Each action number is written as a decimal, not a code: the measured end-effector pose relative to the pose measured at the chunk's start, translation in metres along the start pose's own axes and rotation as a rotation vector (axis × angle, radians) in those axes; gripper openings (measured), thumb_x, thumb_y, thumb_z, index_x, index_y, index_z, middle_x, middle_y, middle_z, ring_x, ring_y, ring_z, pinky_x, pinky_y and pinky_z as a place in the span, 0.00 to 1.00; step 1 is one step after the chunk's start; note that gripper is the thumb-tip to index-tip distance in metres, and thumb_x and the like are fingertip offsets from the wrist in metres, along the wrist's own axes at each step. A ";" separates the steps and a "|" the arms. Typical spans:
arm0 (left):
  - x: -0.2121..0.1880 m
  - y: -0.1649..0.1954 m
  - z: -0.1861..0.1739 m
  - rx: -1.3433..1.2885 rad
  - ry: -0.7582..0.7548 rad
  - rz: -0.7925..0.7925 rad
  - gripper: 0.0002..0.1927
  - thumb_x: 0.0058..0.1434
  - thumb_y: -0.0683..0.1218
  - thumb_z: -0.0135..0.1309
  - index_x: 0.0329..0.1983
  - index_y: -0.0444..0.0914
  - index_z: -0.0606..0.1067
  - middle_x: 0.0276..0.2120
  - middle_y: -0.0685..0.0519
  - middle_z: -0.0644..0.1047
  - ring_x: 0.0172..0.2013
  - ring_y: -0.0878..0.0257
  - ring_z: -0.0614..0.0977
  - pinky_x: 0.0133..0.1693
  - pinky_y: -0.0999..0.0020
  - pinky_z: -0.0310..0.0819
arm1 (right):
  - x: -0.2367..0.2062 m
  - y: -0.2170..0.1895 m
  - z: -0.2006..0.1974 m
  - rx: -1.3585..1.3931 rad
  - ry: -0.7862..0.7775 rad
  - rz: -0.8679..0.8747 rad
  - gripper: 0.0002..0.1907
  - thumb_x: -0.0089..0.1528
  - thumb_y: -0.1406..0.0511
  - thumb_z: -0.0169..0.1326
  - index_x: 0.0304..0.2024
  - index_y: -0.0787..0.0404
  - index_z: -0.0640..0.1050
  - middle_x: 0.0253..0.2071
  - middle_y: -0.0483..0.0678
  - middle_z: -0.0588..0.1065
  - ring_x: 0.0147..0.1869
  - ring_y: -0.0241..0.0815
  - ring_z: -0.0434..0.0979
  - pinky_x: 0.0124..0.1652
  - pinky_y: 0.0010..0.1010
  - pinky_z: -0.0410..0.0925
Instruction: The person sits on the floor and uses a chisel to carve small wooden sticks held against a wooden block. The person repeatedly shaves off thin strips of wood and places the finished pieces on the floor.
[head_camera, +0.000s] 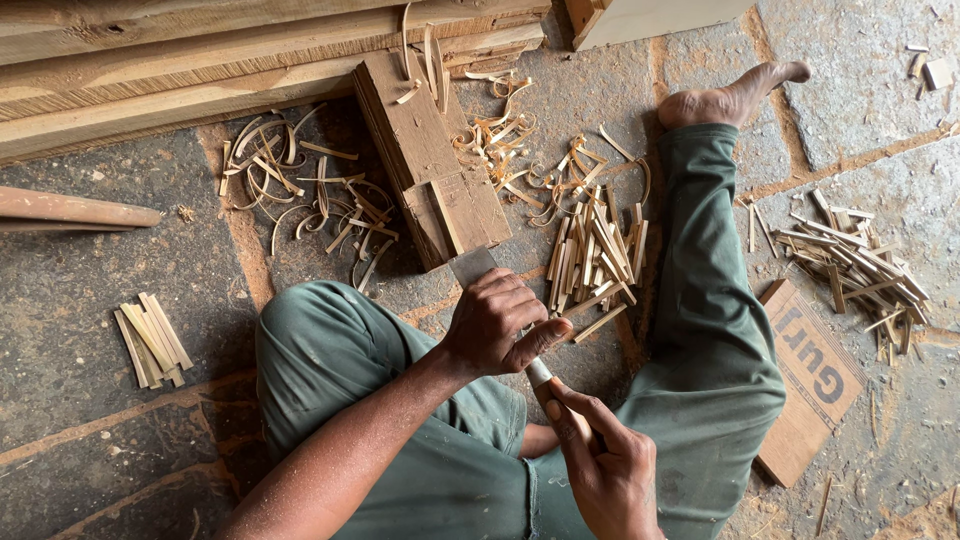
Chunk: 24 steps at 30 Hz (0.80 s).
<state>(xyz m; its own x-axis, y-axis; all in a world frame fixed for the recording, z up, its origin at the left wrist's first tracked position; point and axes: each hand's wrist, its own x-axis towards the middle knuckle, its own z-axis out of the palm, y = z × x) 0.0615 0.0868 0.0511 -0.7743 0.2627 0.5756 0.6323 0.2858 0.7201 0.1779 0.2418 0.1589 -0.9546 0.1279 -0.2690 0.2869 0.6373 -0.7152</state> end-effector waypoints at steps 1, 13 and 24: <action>0.000 0.000 0.000 -0.001 -0.015 -0.016 0.32 0.74 0.63 0.44 0.20 0.40 0.77 0.17 0.52 0.75 0.23 0.58 0.78 0.41 0.56 0.75 | 0.000 0.000 0.000 -0.005 -0.003 0.000 0.15 0.61 0.66 0.59 0.51 0.58 0.84 0.10 0.43 0.65 0.16 0.26 0.61 0.17 0.27 0.55; -0.008 -0.021 0.009 0.108 -0.228 -0.077 0.44 0.75 0.70 0.20 0.50 0.36 0.81 0.56 0.40 0.79 0.58 0.47 0.81 0.67 0.46 0.67 | -0.003 0.014 0.017 -0.021 0.025 -0.041 0.06 0.62 0.68 0.58 0.40 0.62 0.82 0.11 0.45 0.65 0.15 0.26 0.60 0.16 0.28 0.52; 0.001 -0.075 0.017 0.320 -0.272 -0.031 0.43 0.74 0.70 0.17 0.62 0.39 0.75 0.68 0.42 0.71 0.70 0.48 0.69 0.71 0.53 0.56 | 0.034 0.020 0.051 0.033 0.037 -0.182 0.05 0.65 0.69 0.55 0.40 0.63 0.80 0.12 0.45 0.72 0.13 0.23 0.66 0.13 0.27 0.53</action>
<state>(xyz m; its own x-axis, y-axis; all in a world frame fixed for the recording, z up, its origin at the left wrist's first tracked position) 0.0134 0.0812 -0.0093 -0.7857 0.4711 0.4010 0.6175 0.5583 0.5540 0.1556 0.2203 0.1023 -0.9931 0.0411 -0.1102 0.1115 0.6275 -0.7706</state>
